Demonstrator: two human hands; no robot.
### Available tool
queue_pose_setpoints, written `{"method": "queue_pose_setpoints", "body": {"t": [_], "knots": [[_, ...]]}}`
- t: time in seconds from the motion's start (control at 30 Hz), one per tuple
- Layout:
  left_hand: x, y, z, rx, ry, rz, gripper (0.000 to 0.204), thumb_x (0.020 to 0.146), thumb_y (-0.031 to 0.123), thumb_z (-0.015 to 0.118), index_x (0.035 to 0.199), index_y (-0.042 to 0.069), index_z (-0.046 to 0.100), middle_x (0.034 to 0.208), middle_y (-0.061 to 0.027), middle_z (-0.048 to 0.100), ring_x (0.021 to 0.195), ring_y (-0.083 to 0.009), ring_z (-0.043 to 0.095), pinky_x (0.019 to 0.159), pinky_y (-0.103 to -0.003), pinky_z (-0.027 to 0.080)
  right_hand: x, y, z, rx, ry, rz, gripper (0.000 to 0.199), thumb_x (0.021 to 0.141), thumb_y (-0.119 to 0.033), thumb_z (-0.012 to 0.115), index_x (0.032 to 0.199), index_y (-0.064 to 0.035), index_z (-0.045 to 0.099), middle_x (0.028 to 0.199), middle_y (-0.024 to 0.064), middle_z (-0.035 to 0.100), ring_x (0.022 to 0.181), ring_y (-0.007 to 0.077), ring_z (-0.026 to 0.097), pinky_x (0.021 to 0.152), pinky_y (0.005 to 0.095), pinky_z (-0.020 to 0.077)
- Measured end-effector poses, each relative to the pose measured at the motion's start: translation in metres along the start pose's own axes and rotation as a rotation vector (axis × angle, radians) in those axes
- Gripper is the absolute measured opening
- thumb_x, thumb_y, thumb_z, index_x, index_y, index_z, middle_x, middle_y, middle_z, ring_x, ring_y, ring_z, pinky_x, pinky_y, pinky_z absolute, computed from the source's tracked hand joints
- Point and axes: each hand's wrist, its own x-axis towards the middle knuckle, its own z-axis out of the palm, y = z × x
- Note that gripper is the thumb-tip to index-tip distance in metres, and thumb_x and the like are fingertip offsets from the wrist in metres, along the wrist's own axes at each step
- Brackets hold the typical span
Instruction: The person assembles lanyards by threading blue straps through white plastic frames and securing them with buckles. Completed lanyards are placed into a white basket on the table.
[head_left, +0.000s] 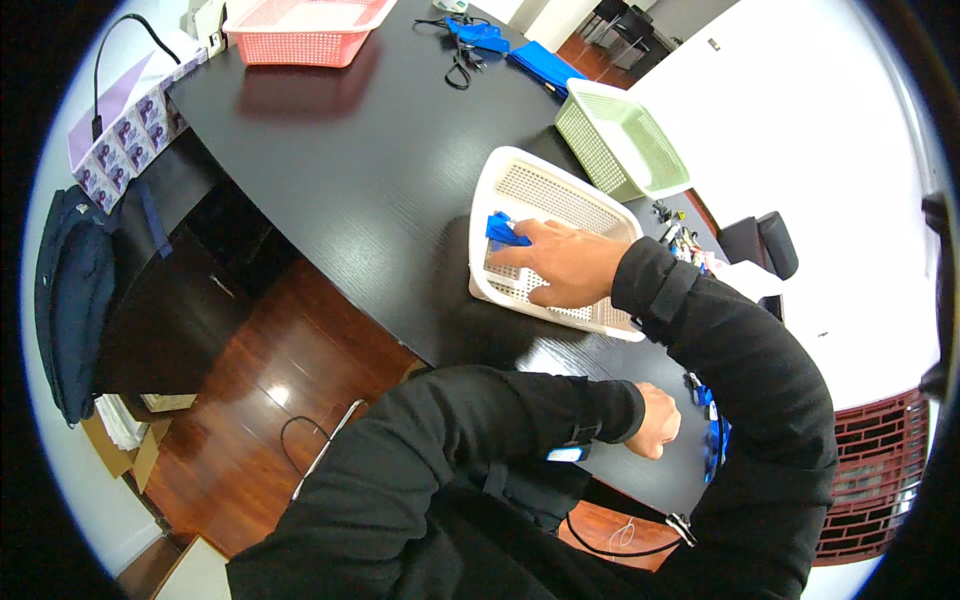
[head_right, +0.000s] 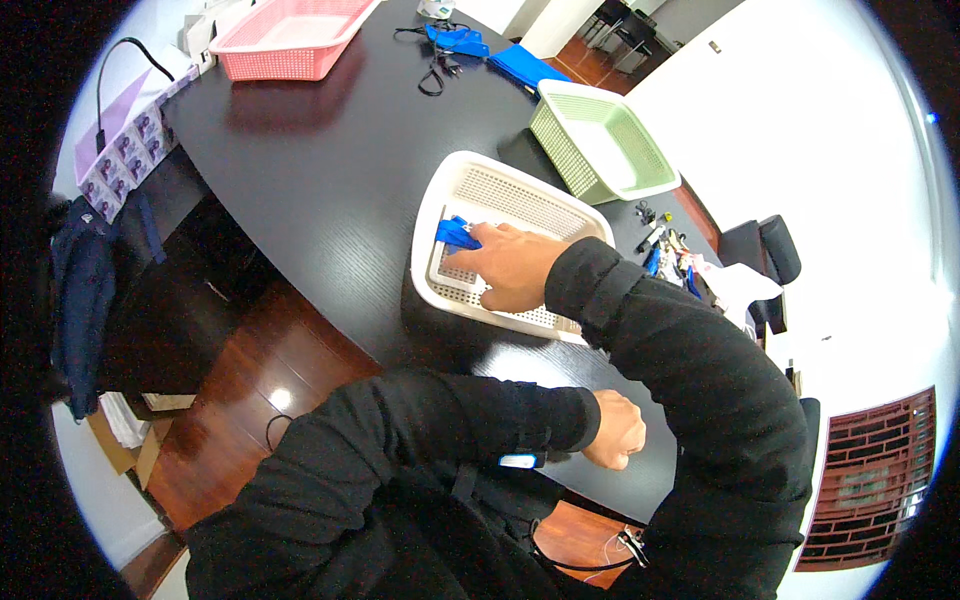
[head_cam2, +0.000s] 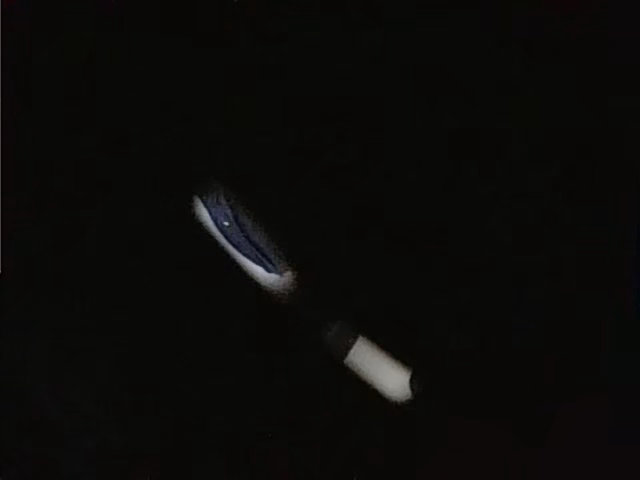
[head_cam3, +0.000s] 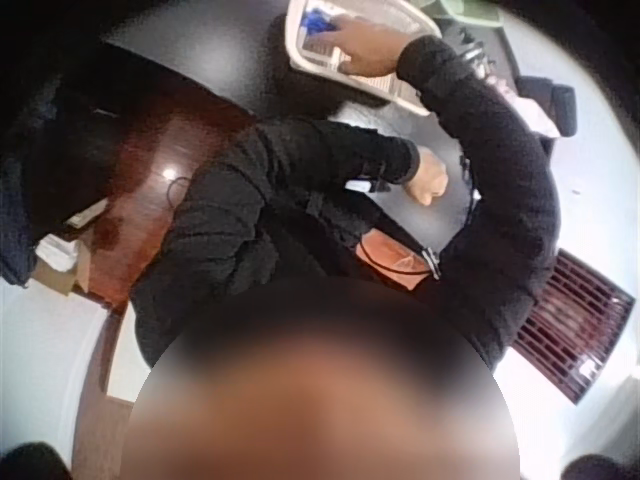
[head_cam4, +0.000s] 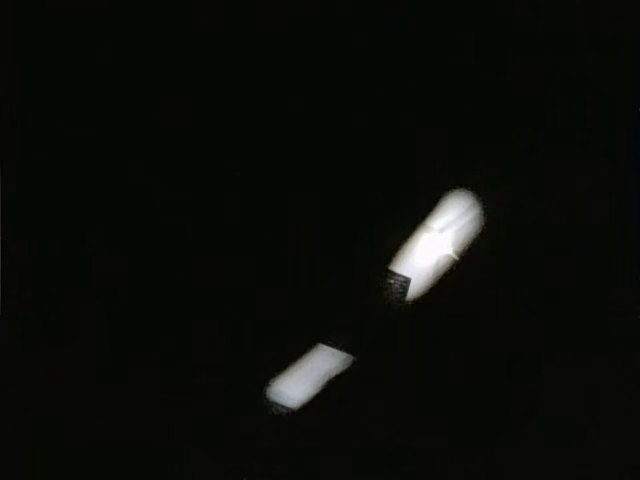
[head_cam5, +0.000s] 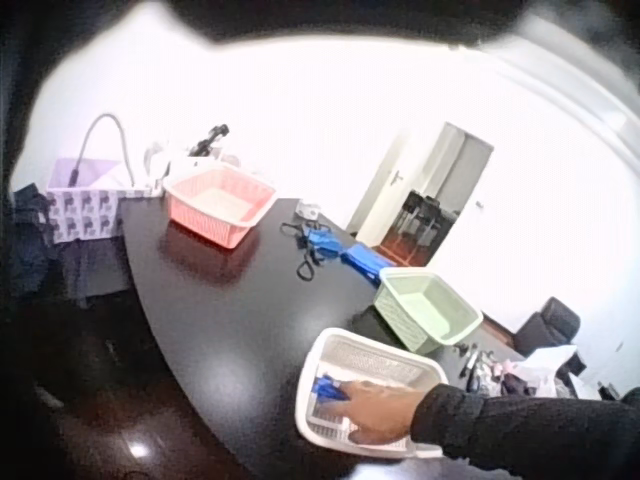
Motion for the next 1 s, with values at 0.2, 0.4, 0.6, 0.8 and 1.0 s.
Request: {"method": "queue_pose_setpoints", "body": {"t": [0.2, 0.4, 0.6, 0.8, 1.0], "knots": [[-0.001, -0.003, 0.001, 0.025, 0.027, 0.003, 0.018, 0.068, 0.021, 0.061, 0.071, 0.006, 0.071, 0.074, -0.0161, 0.07, 0.072, -0.0373, 0.068, 0.067, -0.049, 0.054, -0.007, 0.008, -0.01, 0.153, 0.027, -0.157, 0.034, 0.09, -0.013, 0.064, 0.124, -0.0118, 0.068, 0.137, 0.0194, 0.056, 0.126, 0.0372, 0.055, 0.11, 0.0442, 0.0437], [0.001, -0.003, -0.01, 0.113, -0.078, 0.019, 0.026, 0.07, 0.026, 0.062, 0.078, 0.004, 0.074, 0.081, -0.0184, 0.071, 0.081, -0.0382, 0.07, 0.073, -0.05, 0.057, -0.091, 0.019, -0.037, 0.27, 0.403, -0.046, 0.035, 0.093, -0.013, 0.064, 0.125, -0.0012, 0.064, 0.127, 0.0179, 0.064, 0.117, 0.0332, 0.062, 0.107, 0.0401, 0.0457], [0.002, -0.002, -0.016, 0.087, -0.03, -0.012, 0.028, 0.081, 0.028, 0.063, 0.065, 0.005, 0.063, 0.063, -0.0183, 0.061, 0.063, -0.0406, 0.063, 0.061, -0.051, 0.049, -0.288, 0.027, 0.004, 0.026, 0.744, 0.207, 0.04, 0.09, -0.013, 0.064, 0.127, 0.0011, 0.061, 0.12, 0.0188, 0.066, 0.109, 0.0312, 0.064, 0.092, 0.0387, 0.0501], [0.005, 0.003, -0.024, 0.027, -0.032, 0.063, 0.036, 0.086, 0.025, 0.066, 0.061, 0.005, 0.048, 0.057, -0.0152, 0.052, 0.054, -0.0362, 0.057, 0.053, -0.046, 0.044, -0.448, 0.014, 0.171, 0.428, 0.778, 1.16, 0.041, 0.094, -0.022, 0.063, 0.127, 0.002, 0.062, 0.112, 0.0143, 0.069, 0.1, 0.0218, 0.066, 0.086, 0.0347, 0.0529], [0.008, 0.009, -0.039, -0.002, -0.009, -0.093, 0.039, 0.084, 0.018, 0.072, 0.059, 0.003, 0.046, 0.052, -0.0109, 0.046, 0.045, -0.0267, 0.047, 0.047, -0.038, 0.036, -0.518, 0.024, 0.35, 0.598, 0.787, 1.545, 0.051, 0.089, -0.035, 0.069, 0.121, 0.0045, 0.065, 0.114, 0.0244, 0.07, 0.104, 0.0346, 0.069, 0.092, 0.0393, 0.053]]}}
